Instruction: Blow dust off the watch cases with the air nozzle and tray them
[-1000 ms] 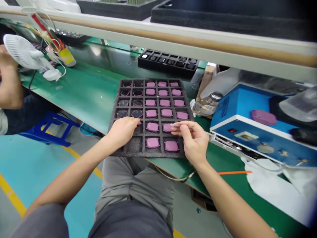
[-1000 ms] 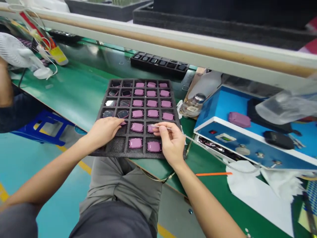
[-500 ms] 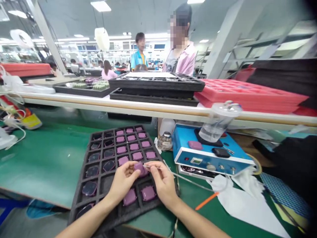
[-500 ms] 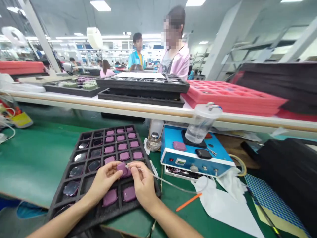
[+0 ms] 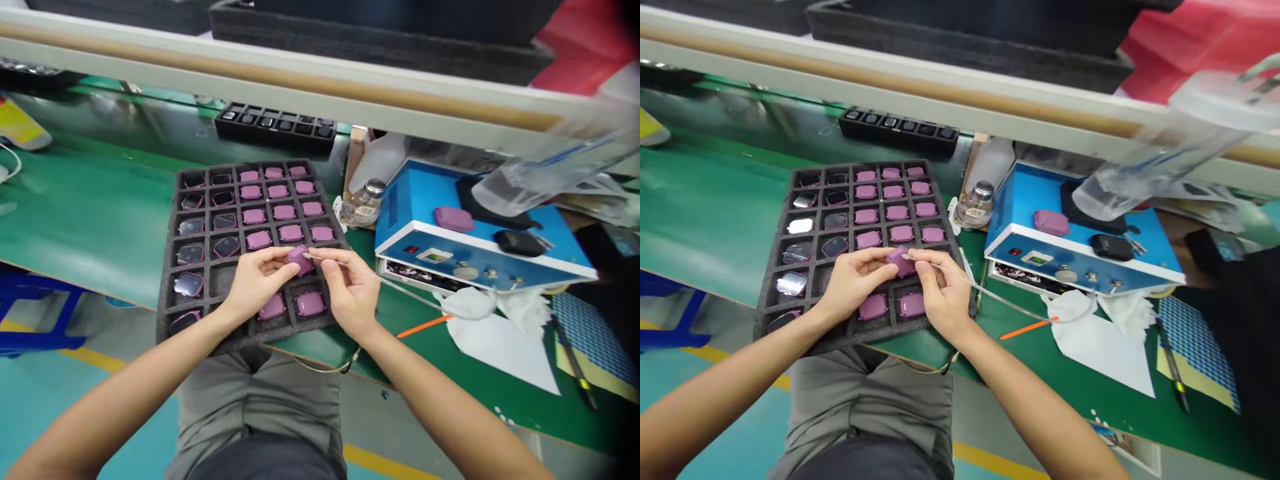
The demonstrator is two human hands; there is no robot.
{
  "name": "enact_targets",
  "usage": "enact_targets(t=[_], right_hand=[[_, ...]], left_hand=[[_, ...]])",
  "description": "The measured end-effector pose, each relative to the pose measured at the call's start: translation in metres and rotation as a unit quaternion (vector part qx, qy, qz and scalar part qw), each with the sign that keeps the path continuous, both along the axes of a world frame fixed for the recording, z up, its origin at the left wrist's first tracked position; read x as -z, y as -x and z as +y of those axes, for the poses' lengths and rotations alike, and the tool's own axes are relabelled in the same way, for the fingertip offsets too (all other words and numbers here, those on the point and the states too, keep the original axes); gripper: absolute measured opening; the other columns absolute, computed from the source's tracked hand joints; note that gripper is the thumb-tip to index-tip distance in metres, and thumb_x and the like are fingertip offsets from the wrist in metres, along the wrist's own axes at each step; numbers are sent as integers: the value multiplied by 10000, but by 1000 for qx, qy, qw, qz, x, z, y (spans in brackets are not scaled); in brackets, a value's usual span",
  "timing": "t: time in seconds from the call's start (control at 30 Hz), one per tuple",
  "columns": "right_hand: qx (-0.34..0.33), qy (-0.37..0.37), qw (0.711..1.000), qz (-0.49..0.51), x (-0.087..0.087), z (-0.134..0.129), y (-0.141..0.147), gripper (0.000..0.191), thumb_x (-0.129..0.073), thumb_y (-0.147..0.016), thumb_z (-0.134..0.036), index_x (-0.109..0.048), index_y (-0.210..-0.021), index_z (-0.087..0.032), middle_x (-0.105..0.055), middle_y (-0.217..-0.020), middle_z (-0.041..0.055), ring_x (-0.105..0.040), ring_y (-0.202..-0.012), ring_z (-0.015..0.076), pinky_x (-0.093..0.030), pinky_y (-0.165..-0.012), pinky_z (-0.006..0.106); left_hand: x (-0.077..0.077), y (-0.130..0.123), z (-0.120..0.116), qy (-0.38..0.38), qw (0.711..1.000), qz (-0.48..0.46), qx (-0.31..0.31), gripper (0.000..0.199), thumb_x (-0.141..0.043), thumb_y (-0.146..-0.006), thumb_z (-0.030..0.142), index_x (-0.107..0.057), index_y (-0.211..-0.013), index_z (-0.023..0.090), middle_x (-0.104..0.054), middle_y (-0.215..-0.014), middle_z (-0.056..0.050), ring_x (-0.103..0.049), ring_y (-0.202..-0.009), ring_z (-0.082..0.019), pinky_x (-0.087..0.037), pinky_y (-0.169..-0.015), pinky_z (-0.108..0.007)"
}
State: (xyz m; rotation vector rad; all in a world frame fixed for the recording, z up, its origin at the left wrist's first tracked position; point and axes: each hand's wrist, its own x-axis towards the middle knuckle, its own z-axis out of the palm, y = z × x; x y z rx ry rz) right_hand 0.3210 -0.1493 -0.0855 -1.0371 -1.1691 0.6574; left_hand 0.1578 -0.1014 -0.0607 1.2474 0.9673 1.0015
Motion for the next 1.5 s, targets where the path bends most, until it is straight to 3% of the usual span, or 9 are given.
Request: enact_targets(t=[0.23, 0.4, 0.97, 1.27, 1.5], right_hand=[[-2, -5, 1000, -3, -3, -1, -1, 137, -654, -986, -333, -744, -1027, -239, -798, -1058, 56, -772, -1001, 198, -645, -938, 354], [-12, -8, 1000, 13, -1, -2, -2, 120, -648, -992, -288, -747, -1041, -243, -791, -1079, 52, -763, -1041, 195, -636, -962, 353], [-10, 8, 1000, 8, -1, -1, -2, 157, -654, -985, -376, -726, -1020, -241, -790, -1073, 64, -766, -1041, 219, -648, -956, 388], [-19, 1, 999, 26, -2, 1, -1, 143, -664, -974, -367, -726, -998, -241, -789, -1071, 61, -768, -1010, 205, -651, -929, 364], [-17, -10, 1000, -3, -7, 9, -3, 234, -637, -977, -457, -710, -974, -234, -791, -1020, 49, -767, -975, 184, -646, -899, 327]], left_hand=[[2, -2, -1, -26, 1000, -4, 11, 433, -908, -683, 328, -810, -1059, 137, -818, -1020, -96, -780, -924, -246, -635, -935, -388], [3, -2, -1, -27, 1000, 2, 8, 428, -906, -691, 323, -810, -1064, 135, -820, -998, -91, -782, -905, -244, -643, -917, -387], [2, -1, -1, -32, 999, 4, 14, 429, -903, -698, 342, -809, -1069, 148, -816, -1038, -93, -780, -944, -256, -637, -936, -393], [1, -1, -1, -48, 999, -3, 11, 379, -909, -693, 282, -817, -1038, 154, -821, -990, -75, -781, -881, -220, -648, -880, -338], [-4, -2, 1, -50, 997, 54, -17, 440, -928, -660, 383, -824, -1030, 169, -821, -982, -85, -780, -860, -252, -652, -893, -398]])
